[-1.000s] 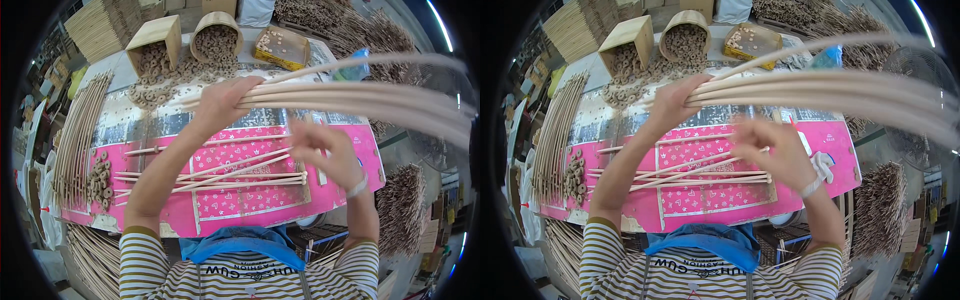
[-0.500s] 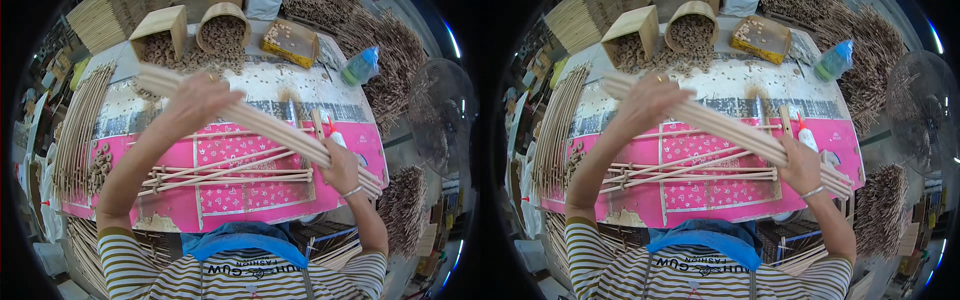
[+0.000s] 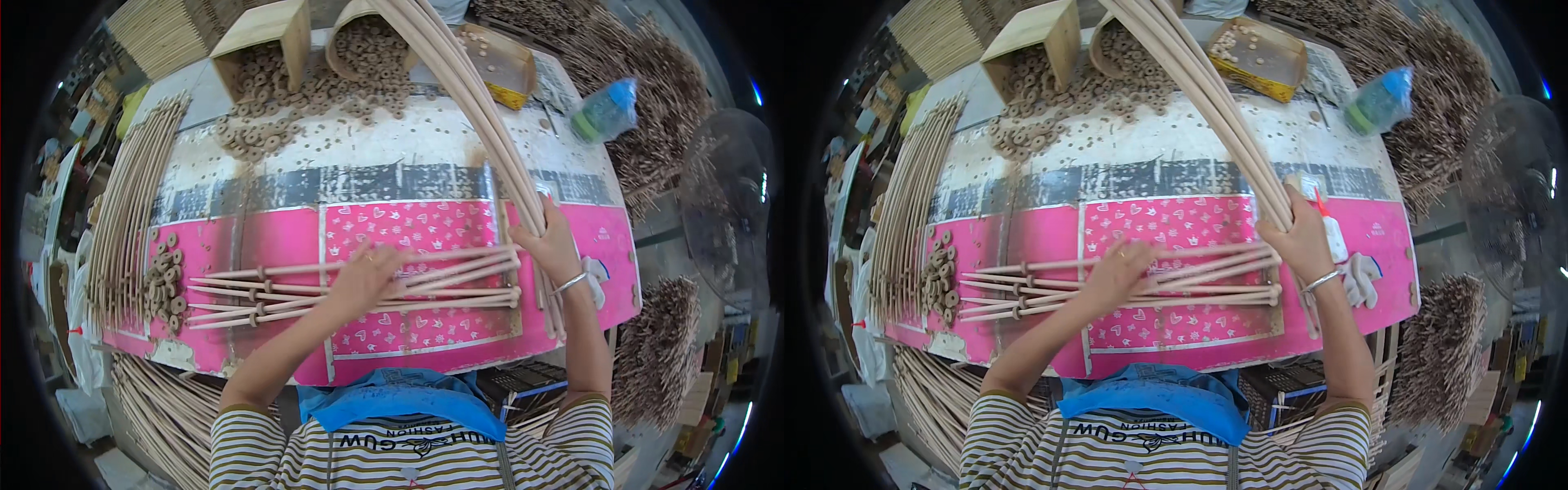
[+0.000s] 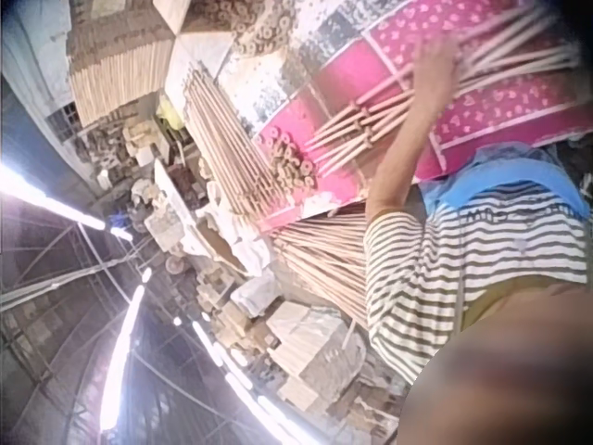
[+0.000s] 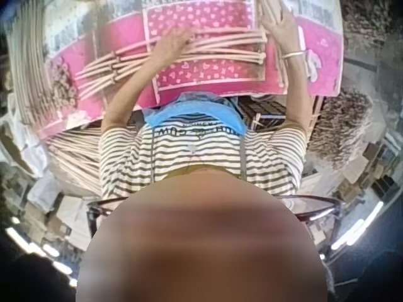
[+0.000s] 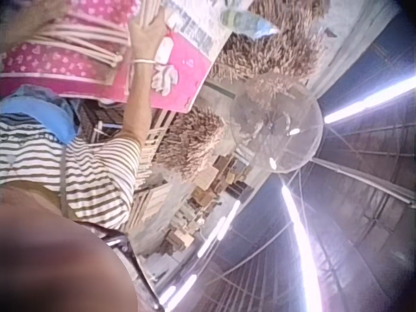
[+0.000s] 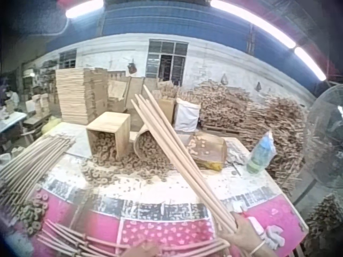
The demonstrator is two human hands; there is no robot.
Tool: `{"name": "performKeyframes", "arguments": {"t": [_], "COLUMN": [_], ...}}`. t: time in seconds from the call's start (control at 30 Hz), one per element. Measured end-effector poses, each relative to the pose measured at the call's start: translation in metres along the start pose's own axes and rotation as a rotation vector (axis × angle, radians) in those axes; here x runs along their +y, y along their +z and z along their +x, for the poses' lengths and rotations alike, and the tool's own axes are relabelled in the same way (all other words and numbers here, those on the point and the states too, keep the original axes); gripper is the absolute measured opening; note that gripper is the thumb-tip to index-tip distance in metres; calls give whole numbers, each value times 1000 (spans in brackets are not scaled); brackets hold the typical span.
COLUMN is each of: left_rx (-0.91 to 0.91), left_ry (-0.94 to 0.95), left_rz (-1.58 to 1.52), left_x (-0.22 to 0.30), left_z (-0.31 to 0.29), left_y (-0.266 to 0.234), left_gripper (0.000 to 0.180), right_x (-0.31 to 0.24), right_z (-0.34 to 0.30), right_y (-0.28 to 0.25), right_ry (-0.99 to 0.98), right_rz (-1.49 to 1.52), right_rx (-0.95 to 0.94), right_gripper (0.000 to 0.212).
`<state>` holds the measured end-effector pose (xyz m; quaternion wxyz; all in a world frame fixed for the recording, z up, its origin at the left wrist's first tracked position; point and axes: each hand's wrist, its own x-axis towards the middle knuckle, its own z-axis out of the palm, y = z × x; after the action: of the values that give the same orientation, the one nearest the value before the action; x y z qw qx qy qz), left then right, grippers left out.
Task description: Assembling a wooden lattice structure by threading circular connectors onto wooden rods.
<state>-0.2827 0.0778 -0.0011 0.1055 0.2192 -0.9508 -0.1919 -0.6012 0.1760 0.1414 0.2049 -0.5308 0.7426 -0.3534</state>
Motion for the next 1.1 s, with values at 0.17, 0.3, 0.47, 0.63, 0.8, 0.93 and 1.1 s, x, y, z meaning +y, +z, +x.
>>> {"name": "performKeyframes", "arguments": {"t": [0.17,0.3,0.47,0.63,0.8,0.93,1.1], "left_rx": [-38,4,96,118,158,183,179], "left_ry": [108,124,108,71,85,79,47], "left_rz": [-45,-40,-135,-172,-166,-250,-310], "left_x": [37,45,49,49,46,45,41], "left_z": [-35,-46,-47,-47,-45,-42,-40], "left_y": [14,11,13,12,15,13,14], "left_gripper": [59,65,58,52,51,49,48], "right_x": [-19,-35,-13,-8,-7,13,7], "right_z": [25,32,21,11,27,40,55], "right_y": [30,78,139,160,154,158,150], "right_ry": [-179,-152,-259,-468,-211,-249,-111], "right_rz": [-114,-188,-212,-290,-74,-44,24], "right_rx": [-47,-297,-512,-407,-518,-529,-549], "right_gripper": [49,47,51,46,37,33,32]}}
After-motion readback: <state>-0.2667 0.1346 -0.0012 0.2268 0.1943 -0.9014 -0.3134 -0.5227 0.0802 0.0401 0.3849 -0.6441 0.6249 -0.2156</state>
